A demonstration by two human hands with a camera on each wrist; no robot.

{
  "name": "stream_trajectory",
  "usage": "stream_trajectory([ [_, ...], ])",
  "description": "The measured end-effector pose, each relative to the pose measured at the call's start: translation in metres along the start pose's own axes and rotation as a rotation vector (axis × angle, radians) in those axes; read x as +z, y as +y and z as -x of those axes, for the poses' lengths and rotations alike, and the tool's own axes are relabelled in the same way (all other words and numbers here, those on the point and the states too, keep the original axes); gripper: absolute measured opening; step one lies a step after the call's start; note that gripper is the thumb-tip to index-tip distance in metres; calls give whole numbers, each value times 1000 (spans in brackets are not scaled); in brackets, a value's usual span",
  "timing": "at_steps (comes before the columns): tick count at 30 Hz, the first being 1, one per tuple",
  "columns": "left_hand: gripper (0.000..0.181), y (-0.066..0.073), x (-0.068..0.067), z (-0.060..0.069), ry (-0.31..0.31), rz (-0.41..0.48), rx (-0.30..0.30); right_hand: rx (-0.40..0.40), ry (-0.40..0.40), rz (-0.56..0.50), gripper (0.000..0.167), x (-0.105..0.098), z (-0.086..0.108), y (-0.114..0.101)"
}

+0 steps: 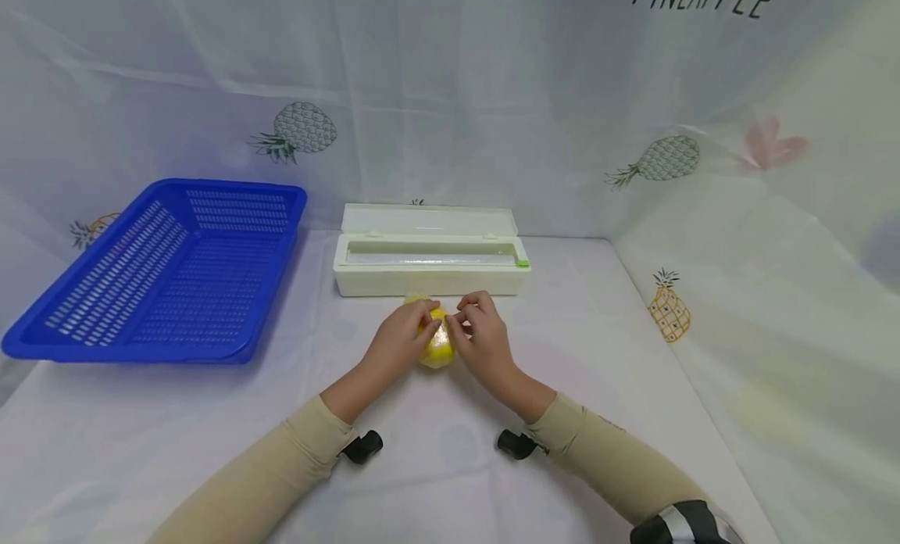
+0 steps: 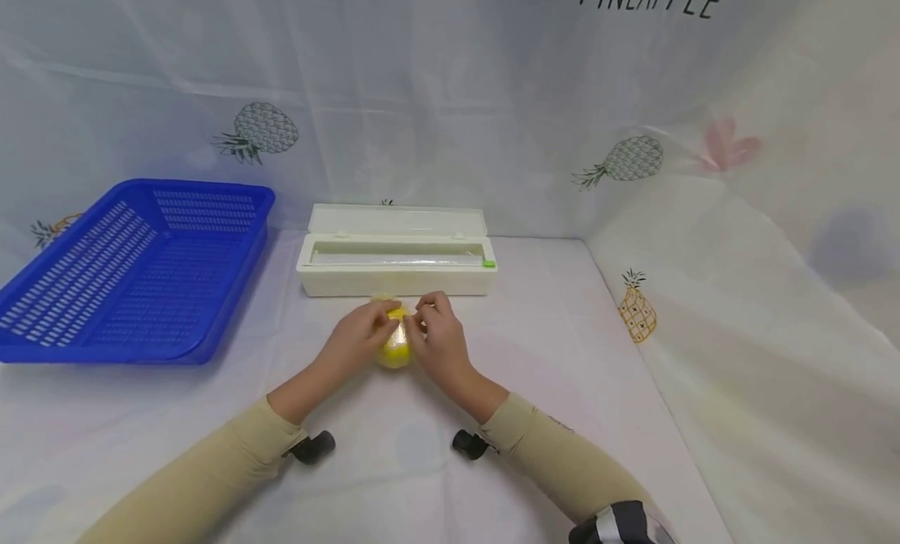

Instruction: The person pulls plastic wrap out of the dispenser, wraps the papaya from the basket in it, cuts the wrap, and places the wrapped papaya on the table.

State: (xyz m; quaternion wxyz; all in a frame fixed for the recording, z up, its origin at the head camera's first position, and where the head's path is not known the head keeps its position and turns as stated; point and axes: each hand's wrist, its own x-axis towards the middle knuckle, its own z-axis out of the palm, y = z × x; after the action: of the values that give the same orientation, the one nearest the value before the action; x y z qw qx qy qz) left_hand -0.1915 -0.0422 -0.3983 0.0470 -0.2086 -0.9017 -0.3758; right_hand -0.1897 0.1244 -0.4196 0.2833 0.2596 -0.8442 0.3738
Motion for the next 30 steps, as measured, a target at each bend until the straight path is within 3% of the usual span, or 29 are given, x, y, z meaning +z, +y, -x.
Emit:
stream_trajectory([
  [4, 12, 3, 3, 0, 5, -10, -41, 57, -25, -11, 16, 1, 1, 2],
  [8, 14, 0, 5, -1, 23, 56, -72, 222, -84, -124, 17, 0, -1, 4],
  [13, 14, -7, 6, -3, 10, 140, -20, 424, -173, -290, 19, -2, -3, 10],
  [17, 7, -15, 4, -3, -4, 211, 12, 504, -253, -375, 14, -14, -12, -7],
  [20, 4, -21, 1, -2, -23, 246, 0, 579, -298, -403, 13, -20, -18, -18],
  [22, 4, -24, 0, -1, -34, 257, -8, 627, -314, -439, 17, -15, -18, -8],
  [25, 3, -27, -3, 2, -48, 257, -4, 651, -329, -553, 17, -4, -14, 11],
  [30, 4, -34, -6, 7, -75, 263, -26, 582, -362, -720, 6, 8, -7, 32],
])
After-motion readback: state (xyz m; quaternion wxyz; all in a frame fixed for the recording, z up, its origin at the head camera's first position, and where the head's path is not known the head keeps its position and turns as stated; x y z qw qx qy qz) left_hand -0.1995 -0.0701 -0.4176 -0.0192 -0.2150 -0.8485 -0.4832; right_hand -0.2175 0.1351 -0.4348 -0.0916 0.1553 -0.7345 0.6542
